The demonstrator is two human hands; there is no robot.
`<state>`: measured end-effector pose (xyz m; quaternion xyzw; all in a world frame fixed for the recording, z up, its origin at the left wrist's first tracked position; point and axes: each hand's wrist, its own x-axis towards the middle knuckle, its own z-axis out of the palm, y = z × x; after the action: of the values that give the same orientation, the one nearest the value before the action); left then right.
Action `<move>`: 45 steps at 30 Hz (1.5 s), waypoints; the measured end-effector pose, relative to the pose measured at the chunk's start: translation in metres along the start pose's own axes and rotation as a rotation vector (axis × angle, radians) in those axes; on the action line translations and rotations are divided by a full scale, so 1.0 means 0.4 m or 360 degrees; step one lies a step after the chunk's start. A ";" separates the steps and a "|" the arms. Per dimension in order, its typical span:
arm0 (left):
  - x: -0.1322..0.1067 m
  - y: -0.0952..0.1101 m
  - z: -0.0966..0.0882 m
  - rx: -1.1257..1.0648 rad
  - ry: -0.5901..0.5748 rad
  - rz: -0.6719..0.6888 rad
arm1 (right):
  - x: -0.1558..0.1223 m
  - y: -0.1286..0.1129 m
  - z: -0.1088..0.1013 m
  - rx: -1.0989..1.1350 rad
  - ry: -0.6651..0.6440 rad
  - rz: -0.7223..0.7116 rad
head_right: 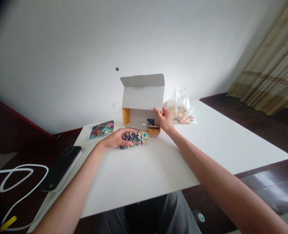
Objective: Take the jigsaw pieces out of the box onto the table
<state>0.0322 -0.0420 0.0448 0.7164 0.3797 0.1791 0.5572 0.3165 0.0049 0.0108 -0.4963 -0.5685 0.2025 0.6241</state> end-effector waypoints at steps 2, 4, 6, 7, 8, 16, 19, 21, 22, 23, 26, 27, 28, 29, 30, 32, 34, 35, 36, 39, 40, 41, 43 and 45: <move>-0.001 0.002 0.004 0.0080 -0.0135 -0.0037 | 0.001 0.000 -0.001 -0.0003 -0.0008 -0.0007; -0.002 0.004 0.007 0.0169 -0.0241 -0.0045 | 0.001 -0.001 -0.002 -0.0009 -0.0014 -0.0005; -0.003 0.005 0.008 0.0229 -0.0289 -0.0025 | 0.001 -0.002 -0.003 -0.0014 -0.0018 -0.0003; -0.003 0.006 0.009 0.0244 -0.0295 -0.0017 | 0.001 -0.003 -0.004 -0.0016 -0.0019 -0.0004; -0.003 0.006 0.009 0.0254 -0.0294 -0.0014 | 0.001 -0.004 -0.004 -0.0019 -0.0017 -0.0006; 0.005 -0.005 0.018 0.0230 -0.0219 -0.0061 | 0.004 -0.004 -0.005 -0.0039 -0.0021 0.0025; 0.010 -0.011 0.022 0.0224 -0.0168 -0.0055 | 0.005 0.000 -0.005 -0.0039 -0.0009 0.0020; 0.013 -0.012 0.025 0.0191 -0.0181 -0.0070 | 0.006 0.002 -0.005 -0.0034 -0.0003 0.0011; 0.013 -0.012 0.026 0.0174 -0.0187 -0.0078 | 0.006 0.002 -0.005 -0.0035 0.0001 0.0008; 0.014 -0.012 0.027 0.0160 -0.0187 -0.0084 | 0.006 0.002 -0.005 -0.0036 0.0003 0.0005; 0.015 -0.015 0.029 0.0157 -0.0168 -0.0081 | 0.006 0.000 -0.006 -0.0034 0.0006 -0.0008; 0.015 -0.017 0.028 0.0169 -0.0157 -0.0078 | 0.006 -0.001 -0.006 -0.0029 0.0002 -0.0013; 0.015 -0.019 0.028 0.0184 -0.0141 -0.0080 | 0.006 -0.002 -0.006 -0.0023 -0.0006 -0.0017; 0.015 -0.020 0.027 0.0202 -0.0126 -0.0085 | 0.006 -0.002 -0.006 -0.0018 -0.0014 -0.0017; 0.015 -0.021 0.026 0.0219 -0.0119 -0.0090 | 0.006 -0.002 -0.006 -0.0016 -0.0021 -0.0014; 0.014 -0.021 0.025 0.0242 -0.0124 -0.0096 | 0.007 0.000 -0.006 -0.0018 -0.0021 -0.0004; 0.014 -0.020 0.026 0.0249 -0.0121 -0.0080 | 0.008 0.002 -0.006 -0.0017 -0.0012 0.0001; 0.014 -0.020 0.027 0.0248 -0.0111 -0.0069 | 0.008 0.003 -0.006 -0.0015 -0.0011 -0.0001; 0.015 -0.020 0.028 0.0246 -0.0095 -0.0057 | 0.008 0.003 -0.006 -0.0013 -0.0014 -0.0003; 0.020 -0.027 0.030 0.0277 -0.0020 -0.0012 | 0.009 0.000 -0.006 -0.0032 -0.0018 -0.0005; 0.022 -0.031 0.031 0.0304 0.0011 0.0001 | 0.008 -0.001 -0.007 -0.0043 -0.0015 -0.0004; 0.024 -0.035 0.031 0.0335 0.0044 0.0008 | 0.008 -0.003 -0.007 -0.0050 -0.0013 -0.0002; 0.029 -0.044 0.032 0.0382 0.0091 0.0006 | 0.008 -0.005 -0.007 -0.0051 -0.0014 0.0000; 0.032 -0.051 0.033 0.0380 0.0097 -0.0003 | 0.008 -0.005 -0.007 -0.0042 -0.0024 -0.0001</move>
<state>0.0424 -0.0392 0.0193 0.7715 0.4158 0.1538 0.4564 0.3193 0.0057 0.0145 -0.5027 -0.5761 0.1985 0.6132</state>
